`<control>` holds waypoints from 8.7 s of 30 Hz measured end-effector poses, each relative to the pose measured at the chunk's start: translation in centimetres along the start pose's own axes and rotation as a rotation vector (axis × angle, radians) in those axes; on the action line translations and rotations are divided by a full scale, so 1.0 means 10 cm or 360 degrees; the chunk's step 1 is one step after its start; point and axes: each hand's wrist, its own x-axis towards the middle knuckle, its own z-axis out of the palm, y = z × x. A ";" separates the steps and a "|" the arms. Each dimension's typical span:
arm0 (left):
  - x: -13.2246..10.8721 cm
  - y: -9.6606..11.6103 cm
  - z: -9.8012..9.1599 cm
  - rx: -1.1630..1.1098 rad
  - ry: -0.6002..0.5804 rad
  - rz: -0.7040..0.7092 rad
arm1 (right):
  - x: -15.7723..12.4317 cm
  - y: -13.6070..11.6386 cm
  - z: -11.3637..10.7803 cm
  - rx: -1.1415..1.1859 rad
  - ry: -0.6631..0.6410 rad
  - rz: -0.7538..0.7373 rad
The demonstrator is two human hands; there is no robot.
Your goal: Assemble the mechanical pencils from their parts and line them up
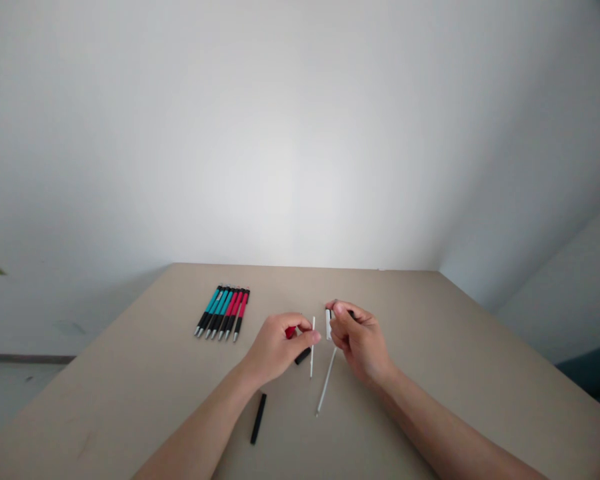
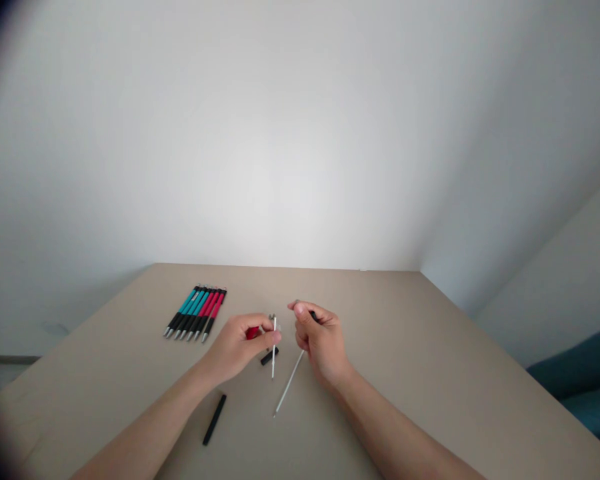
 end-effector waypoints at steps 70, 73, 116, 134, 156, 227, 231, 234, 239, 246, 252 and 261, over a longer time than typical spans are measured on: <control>0.01 0.14 -0.12 -0.1533 -0.0118 -0.0240 | 0.10 0.04 0.00 -0.2420 -0.0294 -0.0086; 0.00 0.15 -0.12 -0.1607 -0.0180 -0.0254 | 0.09 0.01 0.01 -0.2404 -0.0267 -0.0118; -0.02 0.02 -0.13 -0.1460 -0.0578 -0.0541 | -0.03 0.01 -0.04 -0.1958 -0.0596 -0.1013; 0.00 0.03 -0.03 -0.1594 -0.0512 -0.0492 | -0.07 -0.14 0.03 -0.1847 -0.0602 -0.1815; 0.00 0.02 -0.03 -0.1489 -0.0473 -0.0531 | -0.09 -0.12 0.05 -0.0606 0.0423 -0.0688; -0.04 0.06 -0.01 -0.0737 -0.0690 -0.0341 | -0.03 -0.10 -0.01 0.0009 0.0050 0.0051; -0.05 0.08 -0.02 -0.0783 -0.0698 -0.0329 | -0.03 -0.10 -0.01 0.0000 0.0050 0.0048; -0.05 0.08 -0.01 -0.0839 -0.0712 -0.0343 | -0.03 -0.10 -0.01 0.0011 0.0041 0.0050; -0.04 0.06 -0.02 -0.0904 -0.0765 -0.0336 | -0.04 -0.11 -0.01 -0.0003 0.0048 0.0058; 0.00 -0.02 0.00 -0.1049 -0.0804 -0.0202 | -0.06 -0.08 -0.01 -0.0163 -0.0071 0.0092; -0.01 -0.02 0.02 -0.1026 -0.0803 -0.0194 | -0.08 -0.11 0.01 -0.0280 -0.0174 0.0063; -0.03 -0.07 0.02 -0.0895 -0.0767 -0.0081 | -0.07 -0.10 0.02 -0.0360 -0.0063 0.0032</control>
